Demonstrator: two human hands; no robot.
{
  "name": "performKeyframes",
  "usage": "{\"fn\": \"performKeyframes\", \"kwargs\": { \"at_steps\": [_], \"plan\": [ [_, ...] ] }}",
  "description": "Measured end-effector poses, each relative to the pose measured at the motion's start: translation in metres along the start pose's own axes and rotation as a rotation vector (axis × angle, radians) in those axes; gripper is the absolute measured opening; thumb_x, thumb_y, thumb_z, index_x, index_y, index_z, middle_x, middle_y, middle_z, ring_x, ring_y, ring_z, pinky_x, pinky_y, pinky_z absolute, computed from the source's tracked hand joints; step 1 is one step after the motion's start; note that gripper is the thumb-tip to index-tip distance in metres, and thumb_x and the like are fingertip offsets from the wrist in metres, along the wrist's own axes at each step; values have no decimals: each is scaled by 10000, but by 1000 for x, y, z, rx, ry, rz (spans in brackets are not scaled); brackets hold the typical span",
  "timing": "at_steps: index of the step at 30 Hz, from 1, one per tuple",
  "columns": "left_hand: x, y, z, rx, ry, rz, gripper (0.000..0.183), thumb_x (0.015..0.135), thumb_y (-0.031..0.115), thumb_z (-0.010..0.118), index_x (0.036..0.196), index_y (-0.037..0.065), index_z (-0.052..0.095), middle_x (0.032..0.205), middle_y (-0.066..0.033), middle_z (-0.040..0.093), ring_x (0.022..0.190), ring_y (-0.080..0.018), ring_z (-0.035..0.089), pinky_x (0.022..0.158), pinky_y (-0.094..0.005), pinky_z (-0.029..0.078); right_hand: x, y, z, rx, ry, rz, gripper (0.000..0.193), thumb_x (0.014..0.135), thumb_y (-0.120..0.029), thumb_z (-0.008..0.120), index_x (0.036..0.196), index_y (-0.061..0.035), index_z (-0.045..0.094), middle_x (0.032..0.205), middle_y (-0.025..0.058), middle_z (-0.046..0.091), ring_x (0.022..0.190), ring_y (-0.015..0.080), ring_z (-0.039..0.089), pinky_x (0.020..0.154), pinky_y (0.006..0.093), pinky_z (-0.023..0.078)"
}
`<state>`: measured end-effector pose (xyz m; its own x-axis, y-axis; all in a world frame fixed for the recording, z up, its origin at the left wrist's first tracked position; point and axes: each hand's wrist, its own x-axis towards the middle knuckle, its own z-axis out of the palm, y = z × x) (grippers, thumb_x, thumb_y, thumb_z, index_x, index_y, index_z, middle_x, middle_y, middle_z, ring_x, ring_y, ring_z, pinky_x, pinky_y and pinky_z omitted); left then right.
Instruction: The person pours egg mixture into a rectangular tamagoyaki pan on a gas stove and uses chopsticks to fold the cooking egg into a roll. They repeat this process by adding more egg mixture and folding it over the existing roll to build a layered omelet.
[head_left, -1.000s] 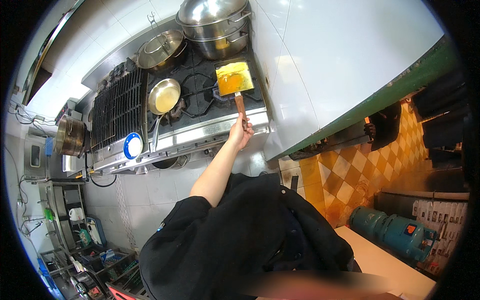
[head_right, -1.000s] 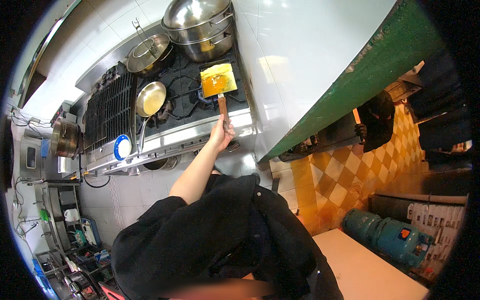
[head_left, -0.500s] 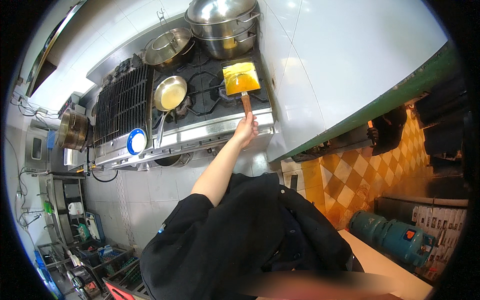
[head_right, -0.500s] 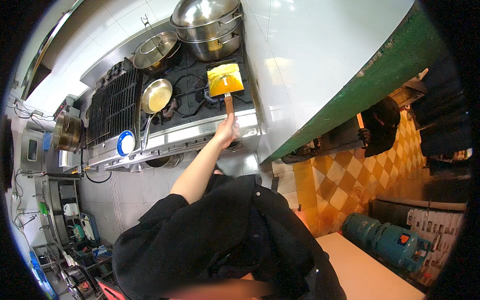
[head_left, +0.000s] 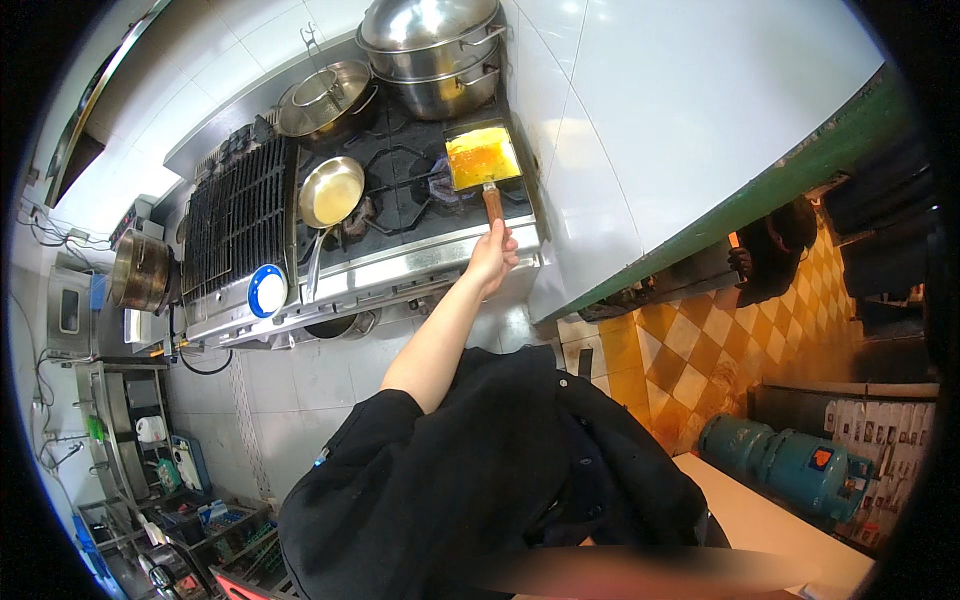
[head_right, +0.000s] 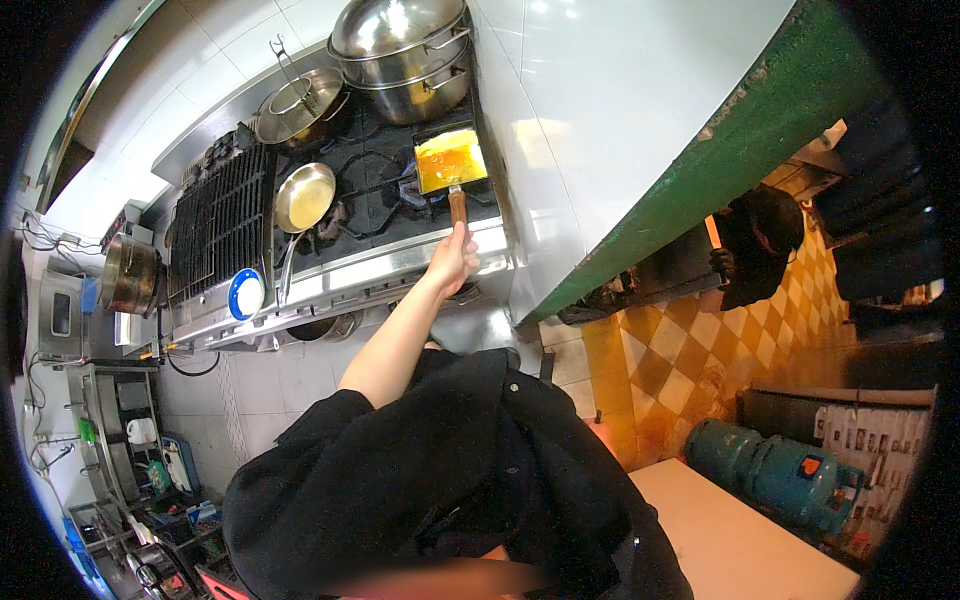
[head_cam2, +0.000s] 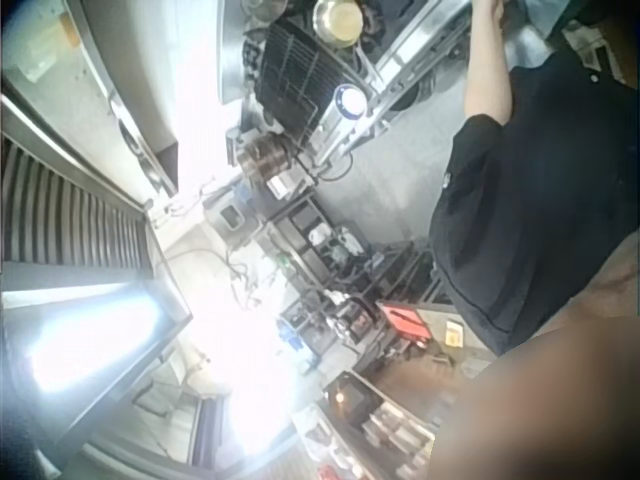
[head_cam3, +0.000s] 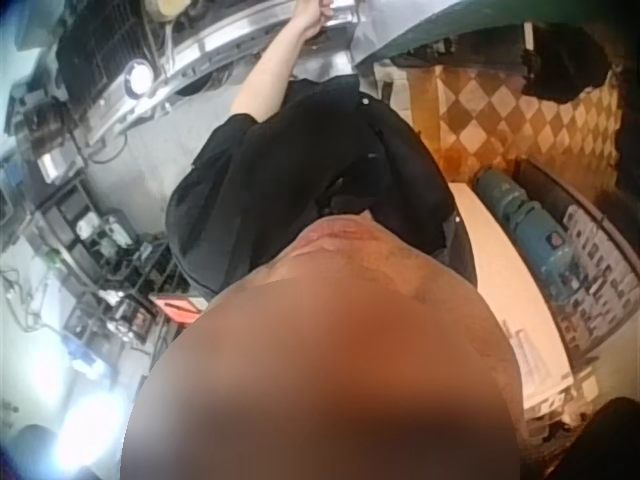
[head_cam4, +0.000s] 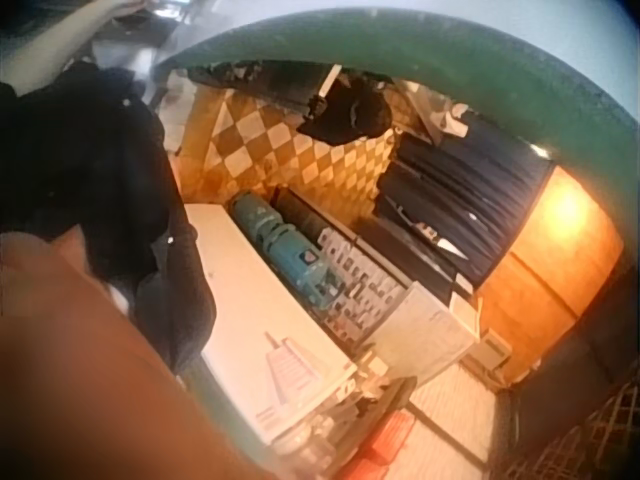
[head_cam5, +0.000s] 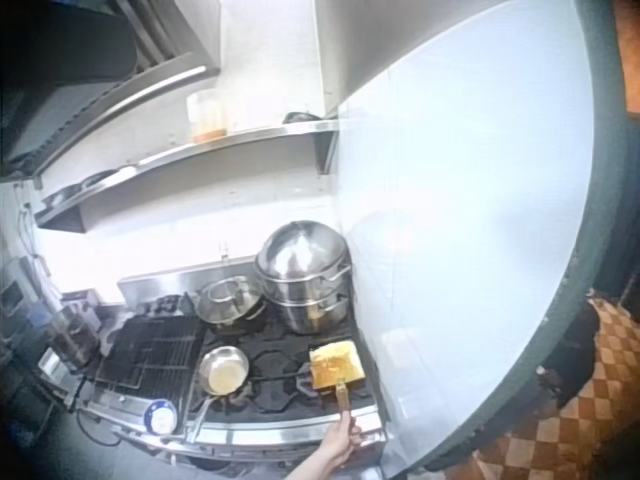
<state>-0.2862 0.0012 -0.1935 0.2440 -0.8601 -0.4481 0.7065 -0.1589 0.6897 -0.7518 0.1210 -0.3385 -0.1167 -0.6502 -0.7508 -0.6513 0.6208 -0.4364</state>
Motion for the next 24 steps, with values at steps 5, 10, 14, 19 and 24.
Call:
{"fn": "performKeyframes", "kwargs": {
  "at_steps": [5,10,14,19,24],
  "plan": [
    [5,-8,-12,-88,36,-79,439,1018,492,494,1083,58,528,817,-31,545,658,-128,470,619,-289,447,-1,3,0,1,1,5,191,816,-209,676,767,-29,633,568,37,525,482,168,485,469,379,384],
    [1,-11,-22,-48,64,-126,534,970,551,551,1116,37,537,947,-93,609,732,-163,539,691,-312,496,0,4,2,-4,-10,6,191,817,-209,675,769,-29,634,569,37,523,482,168,484,469,379,383],
    [-18,-8,-18,52,32,-240,629,941,603,563,1172,19,545,1092,-119,638,829,-159,581,759,-316,513,2,7,2,-3,-11,12,190,817,-209,673,771,-28,635,569,37,523,483,168,483,469,379,383],
    [-47,-27,-76,526,-235,-412,656,935,607,569,1257,38,516,1130,-101,635,842,-149,604,761,-309,550,3,11,0,-1,-5,20,190,818,-209,672,774,-28,637,570,36,522,484,169,483,469,379,383],
    [-102,-111,-292,1050,180,-236,404,897,450,637,914,50,690,847,-94,719,728,-223,648,669,-376,533,12,9,9,-32,-51,25,189,818,-210,670,776,-28,638,570,36,520,484,169,482,469,379,382]
  ]
}}
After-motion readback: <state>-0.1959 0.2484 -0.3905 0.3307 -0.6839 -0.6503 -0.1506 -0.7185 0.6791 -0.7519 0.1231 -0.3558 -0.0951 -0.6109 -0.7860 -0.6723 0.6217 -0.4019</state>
